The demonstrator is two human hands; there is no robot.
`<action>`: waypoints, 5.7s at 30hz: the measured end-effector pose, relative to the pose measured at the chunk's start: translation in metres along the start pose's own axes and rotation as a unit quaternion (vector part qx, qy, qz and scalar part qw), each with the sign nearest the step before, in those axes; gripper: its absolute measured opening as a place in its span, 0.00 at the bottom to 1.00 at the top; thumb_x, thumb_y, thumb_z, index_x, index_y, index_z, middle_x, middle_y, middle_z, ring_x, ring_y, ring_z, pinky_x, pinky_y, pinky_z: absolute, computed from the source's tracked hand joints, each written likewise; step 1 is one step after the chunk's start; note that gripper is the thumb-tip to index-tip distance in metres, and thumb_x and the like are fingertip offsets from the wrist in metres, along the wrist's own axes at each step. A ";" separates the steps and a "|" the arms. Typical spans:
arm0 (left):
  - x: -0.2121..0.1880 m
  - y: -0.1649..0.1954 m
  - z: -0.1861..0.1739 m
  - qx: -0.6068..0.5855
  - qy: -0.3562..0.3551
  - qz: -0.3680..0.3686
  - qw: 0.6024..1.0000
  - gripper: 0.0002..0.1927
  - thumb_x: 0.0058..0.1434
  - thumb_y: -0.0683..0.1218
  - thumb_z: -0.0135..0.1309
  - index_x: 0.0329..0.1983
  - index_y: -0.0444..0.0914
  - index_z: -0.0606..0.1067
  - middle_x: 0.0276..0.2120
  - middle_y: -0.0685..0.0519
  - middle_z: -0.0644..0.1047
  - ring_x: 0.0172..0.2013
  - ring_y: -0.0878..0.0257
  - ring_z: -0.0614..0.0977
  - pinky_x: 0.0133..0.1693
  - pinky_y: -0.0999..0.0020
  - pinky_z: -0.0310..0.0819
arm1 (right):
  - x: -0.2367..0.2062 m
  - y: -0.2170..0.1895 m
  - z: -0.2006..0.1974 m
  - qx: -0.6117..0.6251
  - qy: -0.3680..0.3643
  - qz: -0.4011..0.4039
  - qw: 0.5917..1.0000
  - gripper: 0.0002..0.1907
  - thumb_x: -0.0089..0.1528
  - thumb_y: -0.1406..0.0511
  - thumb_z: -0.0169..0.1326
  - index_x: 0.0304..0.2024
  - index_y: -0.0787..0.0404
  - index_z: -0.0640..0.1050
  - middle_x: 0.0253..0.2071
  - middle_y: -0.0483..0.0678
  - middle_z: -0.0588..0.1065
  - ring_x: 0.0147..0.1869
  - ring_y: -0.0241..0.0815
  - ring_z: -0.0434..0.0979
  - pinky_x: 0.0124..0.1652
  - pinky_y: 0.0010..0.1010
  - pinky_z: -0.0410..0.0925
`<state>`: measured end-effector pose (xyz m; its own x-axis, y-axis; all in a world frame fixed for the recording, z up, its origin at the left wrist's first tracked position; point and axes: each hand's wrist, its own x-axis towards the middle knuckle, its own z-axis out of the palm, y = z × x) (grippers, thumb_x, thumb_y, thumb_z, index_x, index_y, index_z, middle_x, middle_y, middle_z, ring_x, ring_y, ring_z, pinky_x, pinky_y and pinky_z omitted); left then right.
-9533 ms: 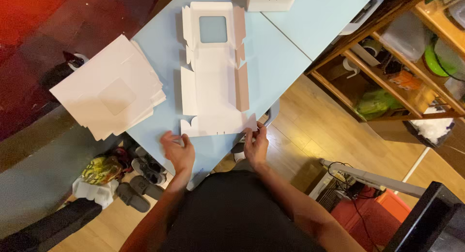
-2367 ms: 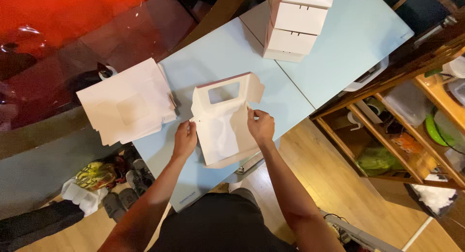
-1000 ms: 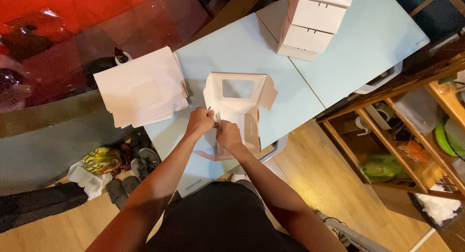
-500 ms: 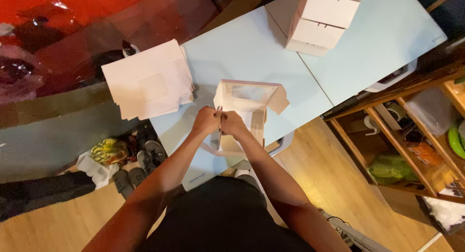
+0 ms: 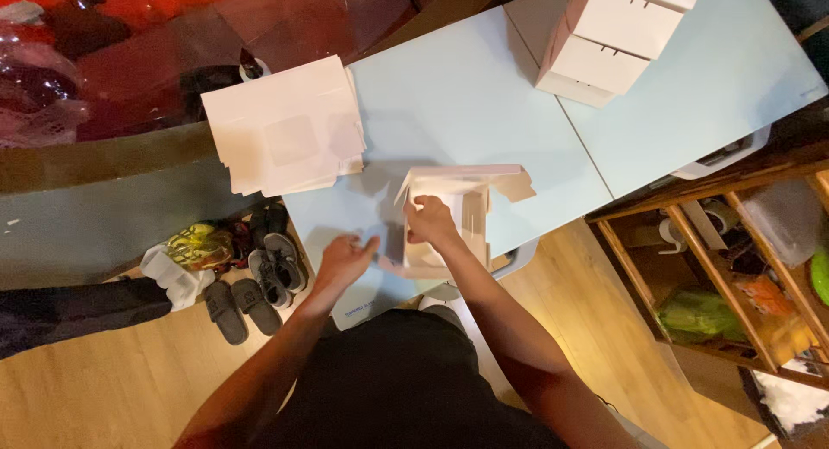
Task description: The person folds flat white paperboard sheets into small boxes with clear windows on top. They repeatedly fold the sides, tuck flaps to lock the shape, and stack the finished boxes on the table.
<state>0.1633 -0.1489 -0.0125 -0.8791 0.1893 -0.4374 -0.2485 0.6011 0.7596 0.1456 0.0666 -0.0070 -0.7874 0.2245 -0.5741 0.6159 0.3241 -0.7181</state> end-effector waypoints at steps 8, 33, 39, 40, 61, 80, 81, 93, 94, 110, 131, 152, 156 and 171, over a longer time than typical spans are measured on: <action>-0.023 -0.020 0.022 -0.106 -0.003 -0.054 0.993 0.35 0.57 0.52 0.68 0.57 0.26 0.68 0.44 0.45 0.76 0.43 0.58 0.81 0.44 0.67 0.77 | 0.012 0.036 0.021 -0.075 0.050 -0.092 0.992 0.17 0.66 0.63 0.49 0.49 0.70 0.80 0.31 0.56 0.82 0.28 0.44 0.85 0.37 0.34 0.77; -0.032 -0.001 0.023 -0.181 -0.008 0.012 0.983 0.15 0.62 0.47 0.59 0.47 0.33 0.81 0.32 0.50 0.83 0.29 0.65 0.80 0.32 0.69 0.75 | -0.015 0.000 0.012 0.068 -0.018 0.017 0.997 0.13 0.64 0.69 0.49 0.50 0.67 0.77 0.40 0.57 0.81 0.32 0.52 0.83 0.31 0.39 0.75; -0.033 0.030 0.016 -0.049 -0.023 0.051 0.997 0.15 0.64 0.50 0.57 0.44 0.34 0.81 0.36 0.43 0.85 0.34 0.57 0.87 0.37 0.64 0.79 | -0.017 -0.005 0.020 0.090 -0.033 -0.003 0.995 0.18 0.63 0.69 0.49 0.55 0.62 0.76 0.48 0.53 0.79 0.46 0.45 0.83 0.34 0.36 0.78; -0.030 0.032 0.015 -0.027 -0.020 0.062 0.997 0.14 0.64 0.49 0.56 0.43 0.34 0.82 0.35 0.43 0.85 0.33 0.56 0.87 0.38 0.64 0.79 | -0.017 -0.005 0.021 0.084 -0.034 -0.003 0.996 0.17 0.63 0.69 0.48 0.55 0.62 0.76 0.48 0.53 0.80 0.45 0.45 0.83 0.34 0.36 0.79; -0.051 0.028 0.030 -0.005 0.074 0.203 0.976 0.13 0.68 0.42 0.52 0.54 0.35 0.79 0.38 0.43 0.78 0.27 0.53 0.78 0.32 0.61 0.74 | -0.016 -0.007 0.029 -0.012 -0.014 -0.012 1.000 0.11 0.67 0.66 0.47 0.47 0.68 0.74 0.44 0.58 0.80 0.39 0.47 0.83 0.37 0.36 0.76; 0.081 0.022 0.041 -0.228 -0.001 0.297 0.927 0.38 0.68 0.54 0.59 0.74 0.34 0.58 0.71 0.44 0.62 0.68 0.59 0.63 0.61 0.60 0.61 | -0.046 0.088 -0.089 0.124 0.339 -0.256 0.897 0.25 0.60 0.62 0.68 0.52 0.68 0.72 0.44 0.51 0.75 0.46 0.42 0.73 0.44 0.30 0.68; 0.087 0.029 0.043 -0.239 -0.015 0.257 0.936 0.35 0.68 0.55 0.58 0.72 0.35 0.63 0.65 0.46 0.68 0.62 0.60 0.68 0.58 0.62 0.65 | -0.038 0.088 -0.094 0.149 0.318 -0.361 0.864 0.25 0.61 0.63 0.67 0.54 0.68 0.72 0.50 0.49 0.74 0.52 0.41 0.73 0.49 0.29 0.67; 0.025 0.063 0.039 -0.279 -0.012 0.046 0.959 0.31 0.66 0.61 0.53 0.58 0.30 0.72 0.46 0.50 0.80 0.44 0.65 0.79 0.45 0.67 0.74 | -0.047 0.083 -0.076 0.309 0.160 -0.127 0.929 0.14 0.65 0.59 0.63 0.33 0.63 0.80 0.24 0.38 0.70 0.25 0.28 0.62 0.25 0.26 0.58; 0.015 0.063 0.036 -0.288 -0.017 0.031 0.957 0.31 0.65 0.60 0.53 0.59 0.32 0.72 0.46 0.51 0.80 0.44 0.65 0.79 0.45 0.68 0.75 | -0.058 0.083 -0.072 0.310 0.160 -0.125 0.929 0.14 0.65 0.59 0.62 0.34 0.63 0.80 0.25 0.38 0.70 0.26 0.28 0.63 0.25 0.26 0.58; 0.028 0.074 0.036 -0.304 -0.031 -0.115 0.945 0.25 0.68 0.55 0.49 0.55 0.28 0.70 0.45 0.42 0.79 0.43 0.56 0.82 0.44 0.58 0.77 | -0.055 0.064 -0.067 0.370 0.127 -0.112 0.914 0.14 0.69 0.62 0.54 0.48 0.68 0.77 0.36 0.45 0.75 0.36 0.33 0.70 0.35 0.29 0.66; 0.162 0.159 0.072 -0.133 0.071 0.030 0.988 0.37 0.79 0.64 0.33 0.60 0.24 0.71 0.54 0.30 0.77 0.56 0.43 0.77 0.60 0.55 0.70 | 0.002 0.026 -0.152 0.112 0.076 -0.260 0.956 0.39 0.68 0.64 0.45 0.78 0.59 0.46 0.79 0.54 0.49 0.78 0.54 0.50 0.71 0.38 0.48; 0.109 0.039 -0.110 0.101 0.401 0.167 0.895 0.18 0.69 0.45 0.62 0.59 0.36 0.75 0.54 0.42 0.75 0.54 0.48 0.76 0.55 0.51 0.73 | 0.276 -0.094 -0.258 -0.405 0.464 -0.111 0.780 0.11 0.67 0.70 0.48 0.51 0.67 0.74 0.41 0.56 0.79 0.37 0.52 0.84 0.33 0.39 0.77; 0.112 -0.020 -0.149 0.183 0.427 0.131 0.876 0.28 0.65 0.48 0.61 0.65 0.32 0.71 0.58 0.35 0.71 0.59 0.39 0.69 0.59 0.40 0.64 | 0.264 -0.102 -0.259 -0.488 0.443 -0.157 0.736 0.14 0.65 0.68 0.52 0.51 0.71 0.76 0.50 0.60 0.75 0.56 0.58 0.75 0.51 0.42 0.71; 0.130 -0.030 -0.147 0.413 0.130 0.238 0.869 0.33 0.61 0.65 0.55 0.66 0.47 0.71 0.66 0.48 0.70 0.68 0.45 0.65 0.68 0.42 0.52 | 0.123 -0.051 -0.023 -0.183 0.174 -0.445 0.859 0.13 0.63 0.64 0.58 0.49 0.60 0.78 0.55 0.57 0.76 0.62 0.58 0.72 0.60 0.44 0.67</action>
<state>-0.0032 -0.2569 -0.0213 -0.8910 0.4526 0.0368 0.4518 0.8753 0.1727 0.0168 0.0983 -0.0320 -0.9416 -0.0205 0.3362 -0.2319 0.7632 -0.6032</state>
